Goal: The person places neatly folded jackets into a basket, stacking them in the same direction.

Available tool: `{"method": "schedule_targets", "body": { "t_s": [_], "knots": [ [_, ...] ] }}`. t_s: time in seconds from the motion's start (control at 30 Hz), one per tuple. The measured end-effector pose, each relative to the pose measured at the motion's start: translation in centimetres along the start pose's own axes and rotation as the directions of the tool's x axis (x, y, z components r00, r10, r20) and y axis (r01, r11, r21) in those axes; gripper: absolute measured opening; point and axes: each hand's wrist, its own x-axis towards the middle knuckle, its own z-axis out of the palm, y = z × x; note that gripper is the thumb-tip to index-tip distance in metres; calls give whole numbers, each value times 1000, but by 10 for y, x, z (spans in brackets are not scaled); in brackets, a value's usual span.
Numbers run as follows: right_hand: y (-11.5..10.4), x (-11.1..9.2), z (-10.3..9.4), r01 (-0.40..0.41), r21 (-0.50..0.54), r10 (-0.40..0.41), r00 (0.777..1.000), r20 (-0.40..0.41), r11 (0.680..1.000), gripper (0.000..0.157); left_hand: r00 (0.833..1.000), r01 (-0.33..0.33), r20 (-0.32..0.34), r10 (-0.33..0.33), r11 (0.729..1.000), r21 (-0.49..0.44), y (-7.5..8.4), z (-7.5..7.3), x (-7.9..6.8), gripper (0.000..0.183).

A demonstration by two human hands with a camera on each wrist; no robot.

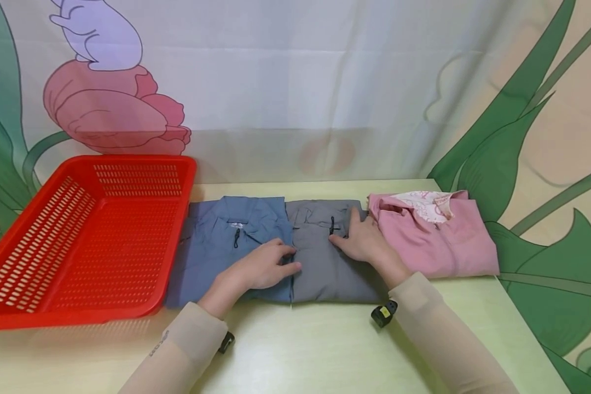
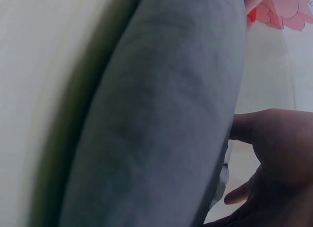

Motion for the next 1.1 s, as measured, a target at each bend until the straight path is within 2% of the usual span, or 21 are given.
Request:
{"method": "schedule_targets", "body": {
  "t_s": [0.2,0.43,0.53,0.7,0.8,0.97,1.1],
  "knots": [
    [4,4,0,25,11,-25,999,-22,1000,96,1000,-7,-6,7,1000,5,-1,0,0,51],
    [9,6,1,33,123,-26,998,-65,992,95,1000,-7,-9,7,1000,-2,-1,-1,1,51],
    [14,7,3,35,224,-17,997,-81,974,93,1000,-6,-7,6,1000,-7,-1,0,2,51],
    [20,5,3,43,379,-9,996,-91,925,89,1000,-7,-12,7,1000,-17,-3,1,2,51],
    [21,4,0,46,407,-11,996,-88,912,89,1000,-6,-16,5,1000,-24,-2,1,2,51],
    [21,4,-2,58,412,-23,996,-88,909,87,1000,-2,-16,2,1000,-27,-1,-1,2,51],
    [23,4,-3,55,451,-13,995,-94,891,83,1000,2,-14,-3,1000,-25,0,-1,2,51]
  ]
}}
